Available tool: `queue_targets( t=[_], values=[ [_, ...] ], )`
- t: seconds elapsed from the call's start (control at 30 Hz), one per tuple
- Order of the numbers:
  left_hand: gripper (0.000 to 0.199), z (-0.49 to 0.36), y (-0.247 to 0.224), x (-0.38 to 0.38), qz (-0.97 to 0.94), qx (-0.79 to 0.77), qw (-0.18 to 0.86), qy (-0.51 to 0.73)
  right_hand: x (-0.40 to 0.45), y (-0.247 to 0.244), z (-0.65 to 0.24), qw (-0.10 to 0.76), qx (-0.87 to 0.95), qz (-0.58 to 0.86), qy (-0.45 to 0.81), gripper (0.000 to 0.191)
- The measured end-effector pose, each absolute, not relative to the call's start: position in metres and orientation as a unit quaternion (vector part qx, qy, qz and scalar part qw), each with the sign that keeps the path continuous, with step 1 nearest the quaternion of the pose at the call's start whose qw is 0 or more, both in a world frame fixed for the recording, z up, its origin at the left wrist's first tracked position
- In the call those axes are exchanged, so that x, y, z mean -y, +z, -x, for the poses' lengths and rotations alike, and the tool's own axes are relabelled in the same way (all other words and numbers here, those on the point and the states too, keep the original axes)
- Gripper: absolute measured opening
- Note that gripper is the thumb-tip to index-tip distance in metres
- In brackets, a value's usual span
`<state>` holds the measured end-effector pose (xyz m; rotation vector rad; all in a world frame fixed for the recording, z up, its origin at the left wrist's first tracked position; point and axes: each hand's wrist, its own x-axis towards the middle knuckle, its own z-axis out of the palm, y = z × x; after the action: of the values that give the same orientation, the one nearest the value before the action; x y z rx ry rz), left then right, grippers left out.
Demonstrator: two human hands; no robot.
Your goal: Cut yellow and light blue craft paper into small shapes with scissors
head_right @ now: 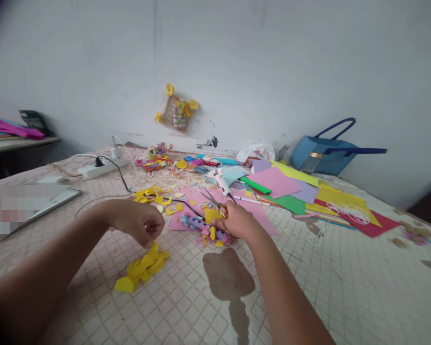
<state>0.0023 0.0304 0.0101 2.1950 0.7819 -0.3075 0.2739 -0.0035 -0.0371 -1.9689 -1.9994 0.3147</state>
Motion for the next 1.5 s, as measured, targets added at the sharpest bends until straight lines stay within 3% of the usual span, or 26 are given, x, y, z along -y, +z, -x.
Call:
queue_targets(
  t=[0.27,0.6,0.7,0.83,0.93,1.23,1.5],
  values=[
    [0.012,-0.005,0.004,-0.028,-0.833,-0.290,0.447,-0.146,0.001,-0.037,-0.274,0.213,0.688,0.687,0.091,0.016],
    [0.022,-0.004,0.003,-0.033,-0.848,-0.264,0.448,-0.103,0.004,-0.028,-0.276,0.425,0.607,0.664,0.099,0.017],
    [0.030,-0.015,-0.002,-0.029,-0.873,-0.274,0.404,0.012,0.010,-0.025,-0.262,0.495,0.589,0.612,0.184,0.023],
    [0.037,-0.038,-0.010,-0.012,-0.865,-0.283,0.379,0.169,0.021,-0.021,-0.236,0.608,0.505,0.450,0.416,0.035],
    [0.036,-0.053,-0.018,-0.001,-0.841,-0.308,0.370,0.246,0.027,-0.021,-0.220,0.620,0.477,0.382,0.493,0.037],
    [0.024,-0.057,-0.024,-0.008,-0.730,-0.357,0.431,0.392,0.028,-0.023,-0.212,0.637,0.433,0.373,0.518,0.035],
    [0.023,-0.055,-0.029,-0.015,-0.732,-0.354,0.414,0.409,0.028,-0.024,-0.210,0.648,0.416,0.357,0.529,0.037]
  ],
)
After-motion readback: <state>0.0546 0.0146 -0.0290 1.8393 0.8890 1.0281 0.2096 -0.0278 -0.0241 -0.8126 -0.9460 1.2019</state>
